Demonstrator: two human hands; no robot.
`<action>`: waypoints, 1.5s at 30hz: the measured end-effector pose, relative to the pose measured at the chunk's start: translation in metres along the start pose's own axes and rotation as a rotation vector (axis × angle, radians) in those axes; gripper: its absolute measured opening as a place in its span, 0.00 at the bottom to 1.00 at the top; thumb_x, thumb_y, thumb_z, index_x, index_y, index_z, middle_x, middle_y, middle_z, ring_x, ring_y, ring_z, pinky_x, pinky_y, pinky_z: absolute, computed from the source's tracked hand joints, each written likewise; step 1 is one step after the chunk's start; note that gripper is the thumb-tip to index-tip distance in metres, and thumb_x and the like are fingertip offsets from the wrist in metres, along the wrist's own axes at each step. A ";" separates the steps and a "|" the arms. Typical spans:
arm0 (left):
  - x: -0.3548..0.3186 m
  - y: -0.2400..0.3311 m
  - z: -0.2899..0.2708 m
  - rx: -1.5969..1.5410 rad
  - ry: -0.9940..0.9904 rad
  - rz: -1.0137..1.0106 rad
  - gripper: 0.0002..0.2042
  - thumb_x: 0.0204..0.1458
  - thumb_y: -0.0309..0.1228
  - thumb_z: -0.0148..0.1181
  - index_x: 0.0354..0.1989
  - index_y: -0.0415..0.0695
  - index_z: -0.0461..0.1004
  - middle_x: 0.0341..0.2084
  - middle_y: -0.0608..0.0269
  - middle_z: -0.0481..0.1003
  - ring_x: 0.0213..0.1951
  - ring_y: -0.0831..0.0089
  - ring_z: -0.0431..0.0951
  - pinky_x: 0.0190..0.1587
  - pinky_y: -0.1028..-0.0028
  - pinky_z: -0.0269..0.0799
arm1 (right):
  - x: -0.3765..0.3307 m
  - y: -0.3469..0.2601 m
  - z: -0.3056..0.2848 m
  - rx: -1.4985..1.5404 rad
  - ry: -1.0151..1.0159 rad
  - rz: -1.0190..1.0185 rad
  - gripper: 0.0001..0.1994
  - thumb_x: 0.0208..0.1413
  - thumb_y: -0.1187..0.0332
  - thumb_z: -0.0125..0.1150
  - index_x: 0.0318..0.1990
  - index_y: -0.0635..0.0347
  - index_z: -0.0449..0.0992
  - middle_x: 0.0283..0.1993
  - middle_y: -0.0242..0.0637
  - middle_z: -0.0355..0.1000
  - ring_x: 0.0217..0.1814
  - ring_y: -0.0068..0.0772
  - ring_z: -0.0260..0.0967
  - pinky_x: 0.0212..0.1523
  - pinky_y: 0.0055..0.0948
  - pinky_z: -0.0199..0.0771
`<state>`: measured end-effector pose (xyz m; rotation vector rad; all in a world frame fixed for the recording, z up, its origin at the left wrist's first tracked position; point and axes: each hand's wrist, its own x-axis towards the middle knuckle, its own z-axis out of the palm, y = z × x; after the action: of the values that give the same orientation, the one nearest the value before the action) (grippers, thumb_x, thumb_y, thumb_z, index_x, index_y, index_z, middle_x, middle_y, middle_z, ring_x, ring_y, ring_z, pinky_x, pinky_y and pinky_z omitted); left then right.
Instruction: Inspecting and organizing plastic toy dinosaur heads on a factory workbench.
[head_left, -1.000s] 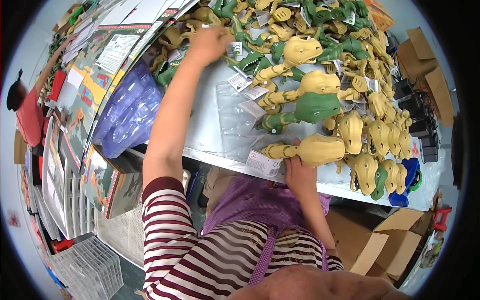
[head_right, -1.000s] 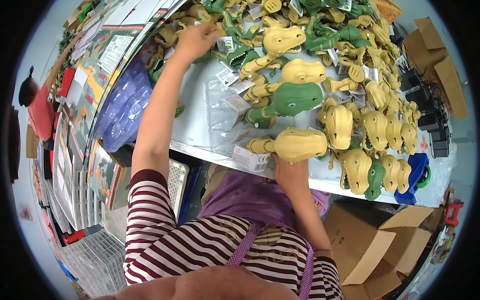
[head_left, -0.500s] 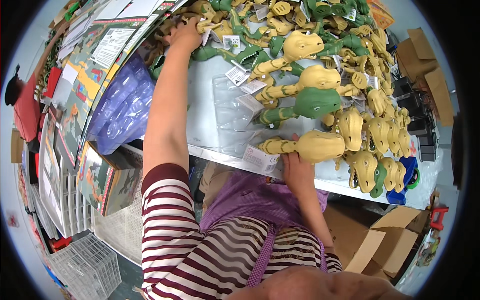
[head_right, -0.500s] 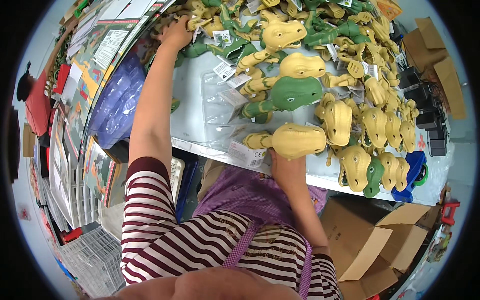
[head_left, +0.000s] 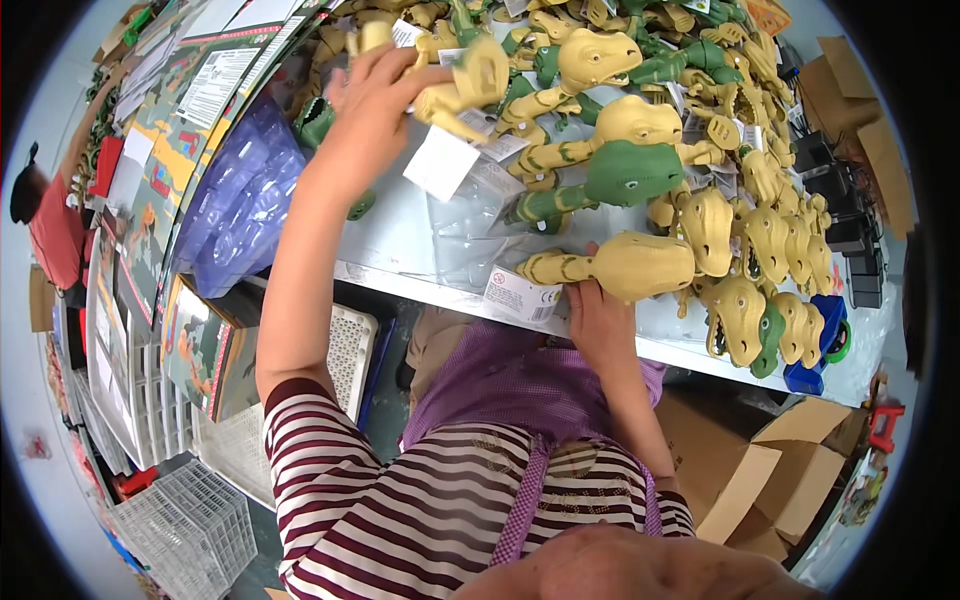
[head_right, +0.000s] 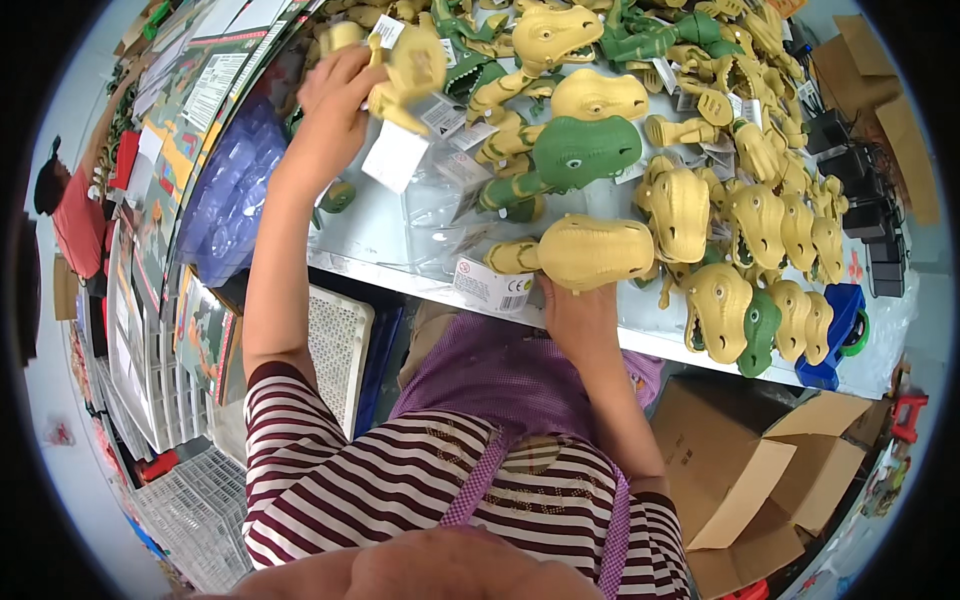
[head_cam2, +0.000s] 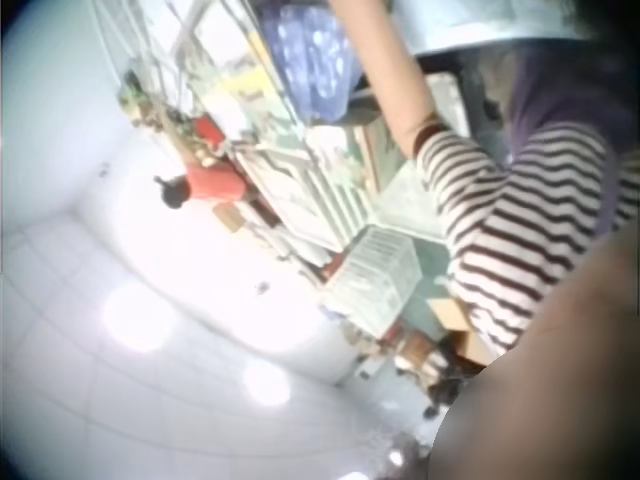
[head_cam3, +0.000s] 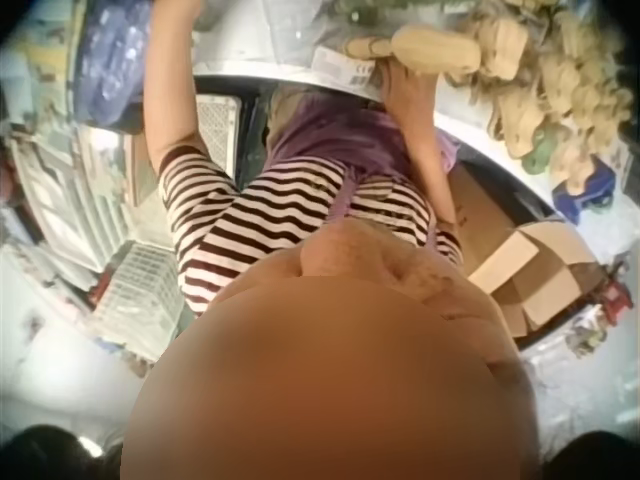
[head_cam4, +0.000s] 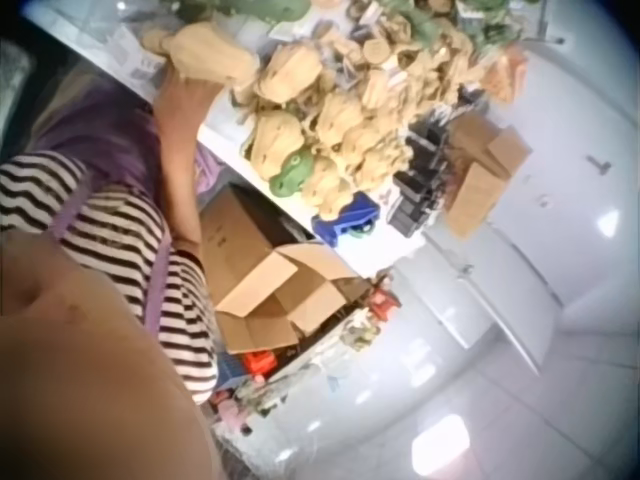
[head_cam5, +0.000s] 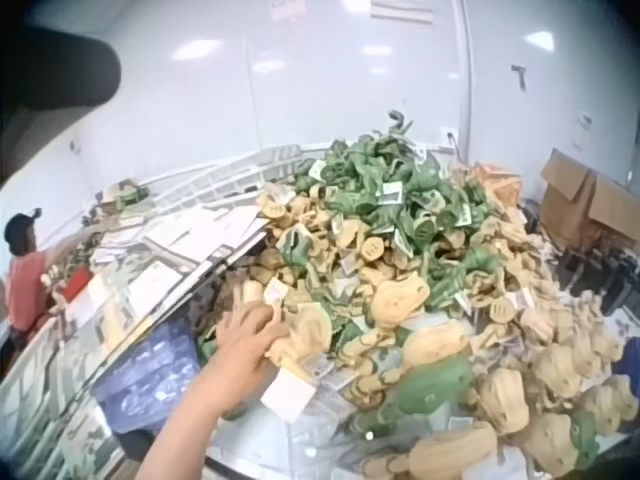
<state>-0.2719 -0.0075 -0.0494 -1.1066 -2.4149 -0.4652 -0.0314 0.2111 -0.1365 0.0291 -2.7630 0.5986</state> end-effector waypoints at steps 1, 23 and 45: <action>-0.007 0.005 -0.005 0.140 -0.009 0.001 0.25 0.38 0.15 0.50 0.46 0.55 0.72 0.52 0.64 0.66 0.59 0.62 0.59 0.58 0.47 0.43 | 0.001 0.000 -0.001 0.016 -0.004 0.004 0.12 0.53 0.71 0.54 0.45 0.63 0.71 0.58 0.49 0.62 0.57 0.57 0.58 0.57 0.50 0.56; -0.029 -0.013 0.038 0.005 -0.235 -0.594 0.34 0.50 0.40 0.58 0.62 0.44 0.47 0.26 0.42 0.74 0.32 0.47 0.76 0.37 0.58 0.71 | -0.001 0.002 0.002 -0.061 0.034 -0.044 0.14 0.54 0.68 0.54 0.45 0.65 0.70 0.58 0.48 0.61 0.59 0.57 0.56 0.58 0.51 0.54; -0.061 0.001 0.026 -0.852 0.202 -0.744 0.19 0.46 0.15 0.58 0.49 0.36 0.65 0.39 0.63 0.73 0.39 0.78 0.73 0.44 0.78 0.68 | 0.000 0.001 0.001 -0.059 0.112 -0.065 0.12 0.51 0.67 0.57 0.42 0.62 0.71 0.45 0.46 0.68 0.48 0.53 0.63 0.49 0.48 0.61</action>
<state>-0.2417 -0.0326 -0.1029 -0.3096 -2.3936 -1.8569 -0.0316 0.2116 -0.1377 0.0697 -2.6588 0.4865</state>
